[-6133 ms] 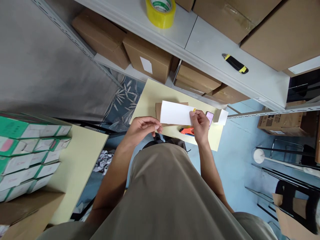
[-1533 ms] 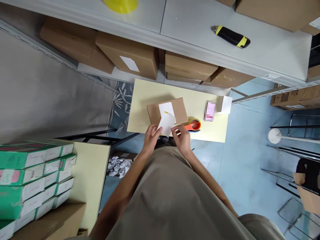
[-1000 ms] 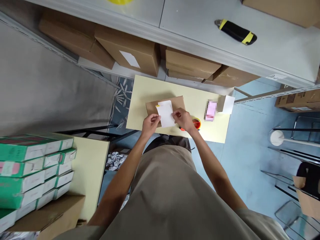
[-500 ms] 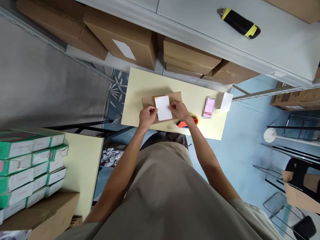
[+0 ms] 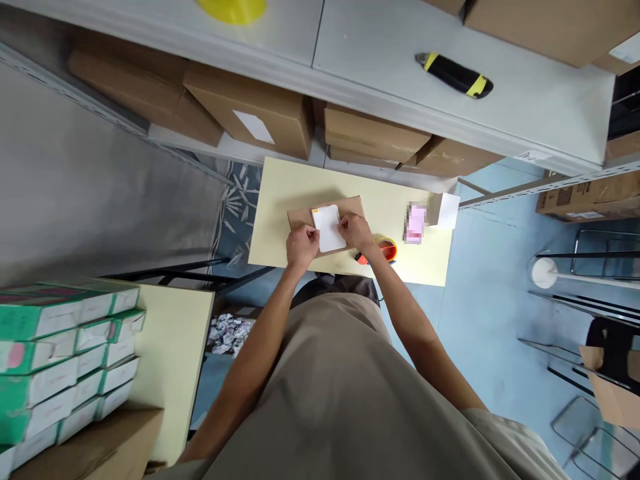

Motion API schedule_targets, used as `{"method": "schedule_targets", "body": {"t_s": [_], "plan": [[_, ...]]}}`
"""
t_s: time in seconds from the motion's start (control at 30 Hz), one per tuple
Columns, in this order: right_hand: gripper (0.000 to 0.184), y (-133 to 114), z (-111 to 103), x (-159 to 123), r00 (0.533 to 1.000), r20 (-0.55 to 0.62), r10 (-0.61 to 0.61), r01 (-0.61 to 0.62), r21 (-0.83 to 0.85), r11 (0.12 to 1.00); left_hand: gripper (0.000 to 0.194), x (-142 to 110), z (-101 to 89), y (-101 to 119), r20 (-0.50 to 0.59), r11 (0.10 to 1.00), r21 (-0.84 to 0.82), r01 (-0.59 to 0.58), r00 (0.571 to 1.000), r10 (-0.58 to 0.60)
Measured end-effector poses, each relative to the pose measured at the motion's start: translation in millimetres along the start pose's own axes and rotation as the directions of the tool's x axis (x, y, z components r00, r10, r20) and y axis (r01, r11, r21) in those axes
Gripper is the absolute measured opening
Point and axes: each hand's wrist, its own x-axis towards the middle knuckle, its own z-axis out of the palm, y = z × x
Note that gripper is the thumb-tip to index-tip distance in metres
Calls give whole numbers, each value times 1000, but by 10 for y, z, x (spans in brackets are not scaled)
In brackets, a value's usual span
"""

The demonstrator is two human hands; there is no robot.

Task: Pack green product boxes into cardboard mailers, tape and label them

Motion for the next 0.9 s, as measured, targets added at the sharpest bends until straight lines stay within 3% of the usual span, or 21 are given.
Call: {"method": "schedule_targets", "body": {"t_s": [0.1, 0.2, 0.3, 0.4, 0.47, 0.63, 0.9], "plan": [[21, -96, 29, -14, 994, -21, 105, -106, -41, 993, 13, -42, 45, 64, -19, 999, 37, -26, 999, 27], [34, -166, 71, -89, 988, -111, 106, -120, -133, 984, 43, -118, 76, 155, -70, 994, 101, -27, 997, 34], [50, -145, 144, -215, 978, -112, -175, 145, -236, 961, 63, -189, 77, 201, -19, 971, 159, -180, 983, 185], [61, -14, 213, -309, 897, 8, -441, 429, -247, 869, 68, -208, 32, 124, 161, 885, 193, -423, 904, 397], [66, 102, 233, -319, 862, 47, -504, 499, -244, 831, 71, -189, -27, 8, 236, 840, 222, -496, 863, 447], [74, 275, 247, -253, 854, 28, -519, 500, -315, 807, 81, -106, -164, -226, 287, 774, 332, -539, 840, 462], [70, 159, 378, -327, 917, -82, -391, 341, -349, 873, 75, -238, -98, -142, 297, 759, 370, -536, 842, 450]]}}
